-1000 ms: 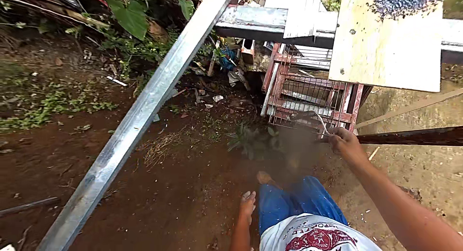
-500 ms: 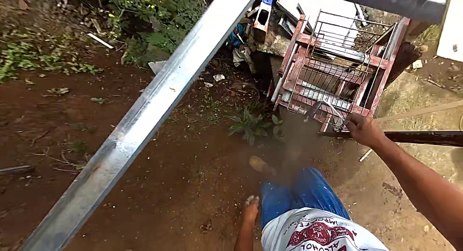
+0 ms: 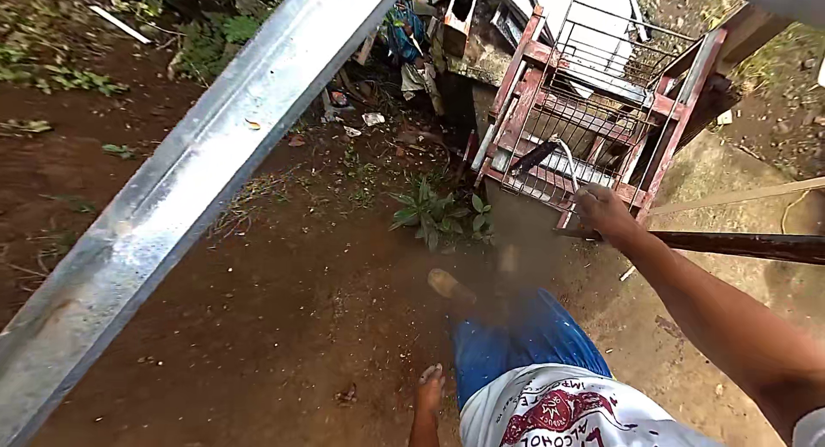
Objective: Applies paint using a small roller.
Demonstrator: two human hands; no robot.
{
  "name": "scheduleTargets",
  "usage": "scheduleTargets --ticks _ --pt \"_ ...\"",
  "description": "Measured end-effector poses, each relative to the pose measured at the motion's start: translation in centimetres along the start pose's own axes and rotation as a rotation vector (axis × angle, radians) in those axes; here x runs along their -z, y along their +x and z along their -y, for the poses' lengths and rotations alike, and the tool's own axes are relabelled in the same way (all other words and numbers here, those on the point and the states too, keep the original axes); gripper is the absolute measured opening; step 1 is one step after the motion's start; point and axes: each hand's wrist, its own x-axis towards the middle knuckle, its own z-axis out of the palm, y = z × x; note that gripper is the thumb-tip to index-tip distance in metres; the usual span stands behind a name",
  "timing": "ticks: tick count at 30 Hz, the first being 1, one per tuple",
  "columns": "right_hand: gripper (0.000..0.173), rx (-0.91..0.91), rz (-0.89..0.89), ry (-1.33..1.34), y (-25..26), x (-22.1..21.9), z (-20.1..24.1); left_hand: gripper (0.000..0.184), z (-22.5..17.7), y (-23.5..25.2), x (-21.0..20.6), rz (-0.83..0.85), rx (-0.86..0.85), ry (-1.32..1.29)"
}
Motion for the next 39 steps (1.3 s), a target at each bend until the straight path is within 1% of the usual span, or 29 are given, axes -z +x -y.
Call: scheduleTargets --ticks 2,4,6,7,9,11,13,16,18,20,22,24,27,30,31,33,36,39 --pt "0.035 -0.095 -0.053 0.356 -3.9 -3.1 -2.6 0.047 1.6 0.0 0.0 -0.002 -0.005 0.044" --pt "0.030 -0.149 -0.175 0.636 -7.0 -6.9 -4.0 0.046 1.5 -0.7 -0.1 0.017 -0.019 0.094" --pt "0.029 -0.176 -0.328 0.779 -8.3 -9.5 -4.0 0.045 0.1 -1.2 0.0 0.039 -0.070 0.155" --pt "0.028 -0.186 -0.401 0.782 -8.2 -10.3 -3.9 0.046 -0.9 -1.3 0.3 0.052 -0.102 0.190" --pt "0.027 -0.219 -0.504 0.649 -7.3 -10.9 -3.6 0.048 -3.6 -0.9 1.4 0.084 -0.173 0.275" --pt "0.032 -0.290 -0.527 0.477 -6.3 -11.2 -3.9 0.049 -6.9 -0.6 2.8 0.114 -0.229 0.346" --pt "0.035 -0.374 -0.516 0.372 -6.0 -12.0 -4.5 0.047 -10.6 -0.8 4.1 0.104 -0.279 0.366" --pt "0.033 -0.426 -0.521 0.329 -7.4 -13.3 -4.5 0.045 -14.9 -1.2 6.4 0.052 -0.353 0.367" --pt "0.032 -0.408 -0.567 0.330 -8.1 -12.9 -4.3 0.044 -16.4 -1.2 8.0 0.026 -0.367 0.372" --pt "0.036 -0.399 -0.603 0.338 -7.7 -11.4 -4.4 0.043 -16.9 -0.4 9.5 0.018 -0.355 0.395" --pt "0.040 -0.435 -0.587 0.353 -7.6 -10.4 -5.5 0.043 -16.6 0.1 10.9 -0.004 -0.321 0.437" --pt "0.039 -0.467 -0.580 0.345 -8.3 -10.6 -6.7 0.042 -16.2 0.8 11.9 -0.013 -0.298 0.484" --pt "0.036 -0.485 -0.570 0.344 -10.0 -10.4 -7.0 0.044 -15.4 1.2 12.8 -0.010 -0.269 0.542" --pt "0.038 -0.432 -0.627 0.352 -8.7 -7.9 -6.5 0.046 -15.2 1.6 12.5 0.004 -0.250 0.587" --pt "0.039 -0.442 -0.627 0.350 -8.3 -7.4 -6.8 0.045 -15.1 1.5 12.5 0.008 -0.249 0.602" --pt "0.040 -0.471 -0.606 0.325 -8.3 -7.7 -7.8 0.045 -15.8 1.2 11.9 0.024 -0.271 0.590" --pt "0.037 -0.496 -0.548 0.305 -10.0 -8.6 -7.9 0.044 -17.2 -0.3 9.9 0.045 -0.334 0.518" --pt "0.037 -0.463 -0.596 0.295 -9.3 -7.9 -7.6 0.044 -18.6 -1.3 7.7 0.070 -0.349 0.514"
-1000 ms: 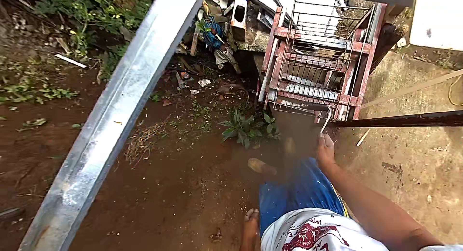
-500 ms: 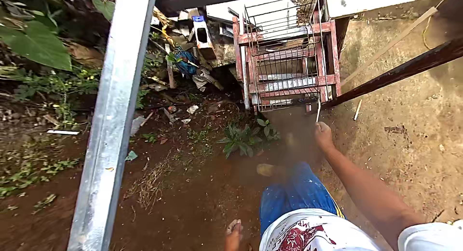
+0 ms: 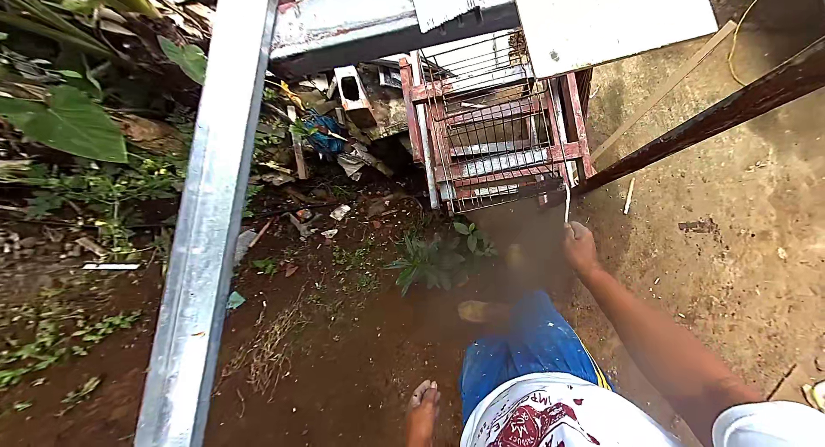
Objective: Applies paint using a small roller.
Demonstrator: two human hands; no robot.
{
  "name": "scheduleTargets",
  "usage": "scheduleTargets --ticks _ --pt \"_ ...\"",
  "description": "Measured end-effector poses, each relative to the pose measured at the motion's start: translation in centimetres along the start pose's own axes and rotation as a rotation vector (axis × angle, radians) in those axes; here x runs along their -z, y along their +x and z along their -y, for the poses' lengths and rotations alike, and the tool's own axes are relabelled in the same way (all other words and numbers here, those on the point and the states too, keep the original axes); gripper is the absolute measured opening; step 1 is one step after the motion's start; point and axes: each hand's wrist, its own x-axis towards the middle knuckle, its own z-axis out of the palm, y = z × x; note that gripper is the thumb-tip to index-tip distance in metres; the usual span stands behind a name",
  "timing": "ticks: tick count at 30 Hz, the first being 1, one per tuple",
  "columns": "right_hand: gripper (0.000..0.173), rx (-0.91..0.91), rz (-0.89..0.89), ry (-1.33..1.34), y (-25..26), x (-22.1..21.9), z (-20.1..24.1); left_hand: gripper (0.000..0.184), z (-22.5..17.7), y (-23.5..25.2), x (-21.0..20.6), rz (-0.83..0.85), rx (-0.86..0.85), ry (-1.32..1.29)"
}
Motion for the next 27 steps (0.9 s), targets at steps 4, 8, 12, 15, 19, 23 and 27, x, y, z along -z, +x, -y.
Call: scheduleTargets --ticks 4,8,12,15,19,23,27 --pt "0.039 -0.006 -0.013 -0.015 1.4 -0.8 -1.3 0.042 -1.1 0.3 -1.1 0.011 -0.009 0.028" --pt "0.038 -0.051 0.001 -0.112 -1.5 -1.4 -4.6 0.043 -1.2 -0.6 -1.1 0.035 -0.012 0.025" --pt "0.038 0.117 0.013 -0.484 -2.5 1.7 -3.0 0.044 0.7 0.2 0.3 0.020 0.023 0.029" --pt "0.037 0.273 0.034 -0.779 -0.6 3.9 -1.3 0.044 2.5 0.8 1.6 -0.006 0.054 0.031" --pt "0.032 0.419 0.092 -0.906 2.2 2.6 0.4 0.043 4.5 0.8 2.5 -0.047 0.093 -0.027" --pt "0.038 0.508 0.186 -0.966 2.5 -2.3 3.9 0.043 6.1 -0.4 2.2 -0.056 0.113 -0.100" --pt "0.036 0.554 0.287 -1.004 1.3 -6.2 8.4 0.044 8.3 -0.9 1.6 -0.047 0.131 -0.135"
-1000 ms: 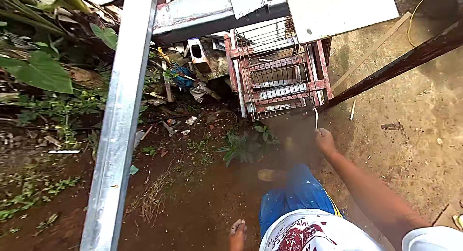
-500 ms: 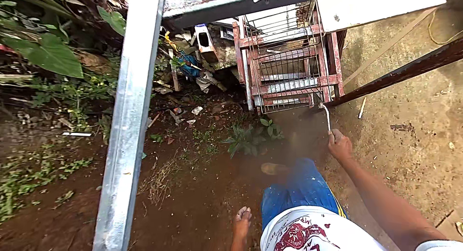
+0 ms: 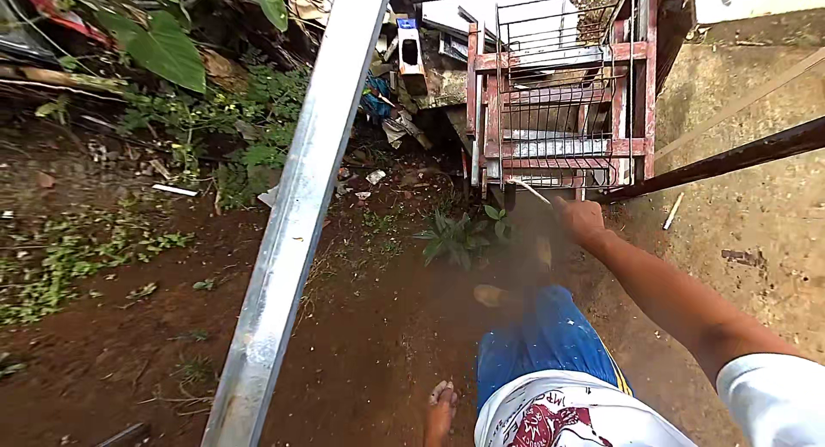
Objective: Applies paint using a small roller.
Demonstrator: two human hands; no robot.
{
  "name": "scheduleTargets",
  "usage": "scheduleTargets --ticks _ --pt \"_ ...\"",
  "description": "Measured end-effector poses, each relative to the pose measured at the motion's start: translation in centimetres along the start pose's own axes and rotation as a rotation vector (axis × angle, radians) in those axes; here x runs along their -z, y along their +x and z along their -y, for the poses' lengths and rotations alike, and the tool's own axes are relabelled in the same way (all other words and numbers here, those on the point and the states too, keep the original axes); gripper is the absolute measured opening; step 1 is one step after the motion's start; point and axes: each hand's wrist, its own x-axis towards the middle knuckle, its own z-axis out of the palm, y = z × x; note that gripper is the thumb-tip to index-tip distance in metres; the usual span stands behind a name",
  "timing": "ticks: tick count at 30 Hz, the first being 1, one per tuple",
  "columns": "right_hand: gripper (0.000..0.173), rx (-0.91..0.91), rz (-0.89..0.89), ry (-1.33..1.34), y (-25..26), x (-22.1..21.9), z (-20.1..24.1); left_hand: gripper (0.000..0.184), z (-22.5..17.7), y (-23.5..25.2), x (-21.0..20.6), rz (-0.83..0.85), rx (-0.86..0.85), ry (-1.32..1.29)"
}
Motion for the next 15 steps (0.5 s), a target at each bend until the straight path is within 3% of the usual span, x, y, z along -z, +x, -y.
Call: scheduleTargets --ticks 4,12,15 --pt "0.036 0.040 0.012 -0.055 0.2 1.1 -0.4 0.043 1.6 0.7 0.1 0.004 0.017 0.006" --pt "0.028 -0.206 -0.107 -0.106 -6.3 1.1 -15.1 0.044 0.0 1.3 -0.1 0.035 -0.007 0.025" --pt "0.031 -0.274 -0.136 -0.131 -8.0 1.3 -17.6 0.045 -1.1 1.2 -0.5 0.052 -0.027 0.027"
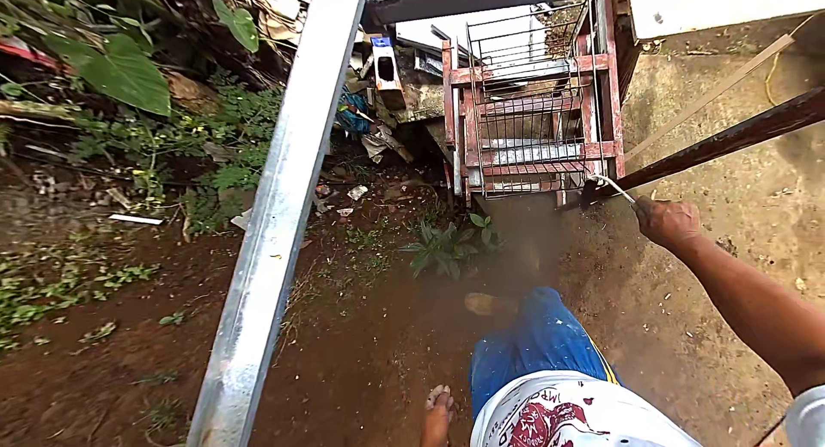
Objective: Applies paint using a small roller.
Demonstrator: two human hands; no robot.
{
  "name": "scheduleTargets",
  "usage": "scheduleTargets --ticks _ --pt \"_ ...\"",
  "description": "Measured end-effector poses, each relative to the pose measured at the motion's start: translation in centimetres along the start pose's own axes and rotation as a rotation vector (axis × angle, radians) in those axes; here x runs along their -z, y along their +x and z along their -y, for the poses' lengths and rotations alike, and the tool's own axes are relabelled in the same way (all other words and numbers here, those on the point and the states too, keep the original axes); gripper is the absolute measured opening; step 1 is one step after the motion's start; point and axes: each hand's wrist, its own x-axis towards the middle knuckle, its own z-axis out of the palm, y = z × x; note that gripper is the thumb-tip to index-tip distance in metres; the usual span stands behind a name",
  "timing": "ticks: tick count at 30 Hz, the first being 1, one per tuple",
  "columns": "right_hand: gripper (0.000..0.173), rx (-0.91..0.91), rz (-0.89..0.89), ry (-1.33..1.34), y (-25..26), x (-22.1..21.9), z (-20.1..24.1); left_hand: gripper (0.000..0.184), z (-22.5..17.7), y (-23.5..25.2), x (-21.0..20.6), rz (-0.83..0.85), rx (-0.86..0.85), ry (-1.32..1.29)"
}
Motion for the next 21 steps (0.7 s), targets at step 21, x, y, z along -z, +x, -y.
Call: scheduleTargets --ticks 21 --pt "0.027 0.102 0.052 0.023 1.4 1.2 3.7 0.045 0.3 -0.4 0.8 -0.026 0.004 0.031"
